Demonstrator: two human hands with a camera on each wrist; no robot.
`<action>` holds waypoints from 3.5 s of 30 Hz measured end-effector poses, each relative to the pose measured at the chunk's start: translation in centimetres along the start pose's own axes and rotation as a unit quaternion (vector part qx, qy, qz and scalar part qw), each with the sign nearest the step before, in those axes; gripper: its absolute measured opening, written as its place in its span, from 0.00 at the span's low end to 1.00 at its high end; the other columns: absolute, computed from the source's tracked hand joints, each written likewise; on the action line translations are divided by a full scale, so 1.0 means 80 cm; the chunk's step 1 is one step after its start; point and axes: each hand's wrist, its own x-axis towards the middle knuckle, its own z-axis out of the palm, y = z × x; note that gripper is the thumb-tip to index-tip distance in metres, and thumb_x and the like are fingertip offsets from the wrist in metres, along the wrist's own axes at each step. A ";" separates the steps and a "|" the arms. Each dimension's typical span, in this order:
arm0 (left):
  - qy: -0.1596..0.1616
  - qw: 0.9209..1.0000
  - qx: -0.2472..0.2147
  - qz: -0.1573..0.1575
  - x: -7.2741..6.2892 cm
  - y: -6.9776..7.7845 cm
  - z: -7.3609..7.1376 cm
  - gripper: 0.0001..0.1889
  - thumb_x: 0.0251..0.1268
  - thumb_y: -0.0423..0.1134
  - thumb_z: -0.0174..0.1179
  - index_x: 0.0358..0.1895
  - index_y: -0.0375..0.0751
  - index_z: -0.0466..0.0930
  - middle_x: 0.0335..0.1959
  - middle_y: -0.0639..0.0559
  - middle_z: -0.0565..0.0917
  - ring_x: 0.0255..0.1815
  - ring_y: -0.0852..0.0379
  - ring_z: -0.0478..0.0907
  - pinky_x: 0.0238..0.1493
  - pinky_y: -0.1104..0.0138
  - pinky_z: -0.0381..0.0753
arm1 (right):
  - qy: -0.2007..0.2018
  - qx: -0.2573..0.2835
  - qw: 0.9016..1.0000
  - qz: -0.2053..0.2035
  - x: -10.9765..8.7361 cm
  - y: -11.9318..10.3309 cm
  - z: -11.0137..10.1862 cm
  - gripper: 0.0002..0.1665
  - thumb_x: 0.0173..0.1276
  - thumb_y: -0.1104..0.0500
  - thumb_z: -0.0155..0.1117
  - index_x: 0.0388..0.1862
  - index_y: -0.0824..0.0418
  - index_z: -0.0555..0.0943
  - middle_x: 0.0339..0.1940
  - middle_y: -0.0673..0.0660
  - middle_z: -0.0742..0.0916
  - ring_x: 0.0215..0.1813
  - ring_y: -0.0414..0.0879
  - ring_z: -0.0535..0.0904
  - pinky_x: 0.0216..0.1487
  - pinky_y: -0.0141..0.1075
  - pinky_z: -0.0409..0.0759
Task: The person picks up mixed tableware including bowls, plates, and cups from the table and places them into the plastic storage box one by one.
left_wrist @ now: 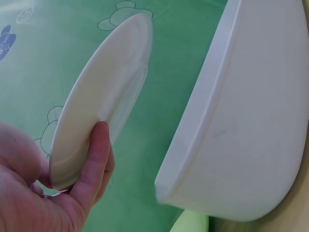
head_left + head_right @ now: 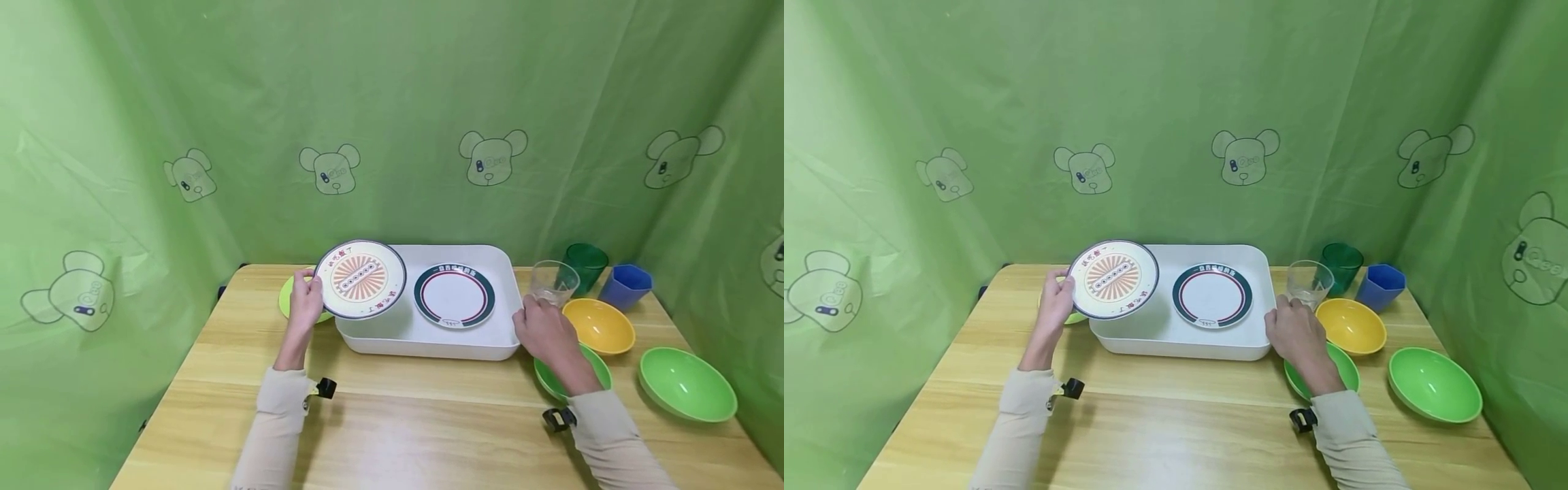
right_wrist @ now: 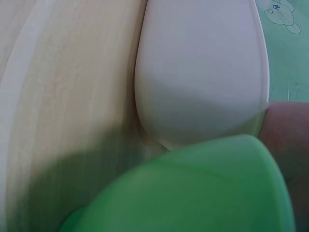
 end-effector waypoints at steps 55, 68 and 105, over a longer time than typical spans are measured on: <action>-0.038 0.998 0.006 0.045 0.002 0.001 0.088 0.13 0.82 0.32 0.42 0.61 0.31 0.64 0.38 0.33 0.83 0.24 0.57 0.76 0.23 0.71 0.76 | 0.004 -0.008 1.000 -0.017 0.004 0.004 0.000 0.14 0.76 0.58 0.49 0.39 0.70 0.72 0.26 0.62 0.74 0.28 0.57 0.71 0.28 0.44 0.72; -0.064 0.996 0.013 0.058 -0.003 0.005 0.109 0.11 0.83 0.33 0.41 0.60 0.32 0.64 0.41 0.32 0.85 0.23 0.55 0.77 0.25 0.63 0.82 | 0.070 0.025 0.997 0.005 0.004 -0.013 -0.016 0.22 0.78 0.54 0.53 0.55 0.74 0.72 0.38 0.69 0.76 0.35 0.62 0.73 0.32 0.51 0.79; -0.118 0.991 -0.009 0.069 -0.023 0.009 0.160 0.10 0.83 0.33 0.40 0.59 0.35 0.61 0.39 0.34 0.84 0.25 0.51 0.82 0.24 0.62 0.85 | -0.008 0.219 0.976 0.000 0.056 -0.084 -0.027 0.31 0.78 0.56 0.53 0.71 0.74 0.66 0.52 0.71 0.81 0.50 0.60 0.79 0.46 0.45 0.81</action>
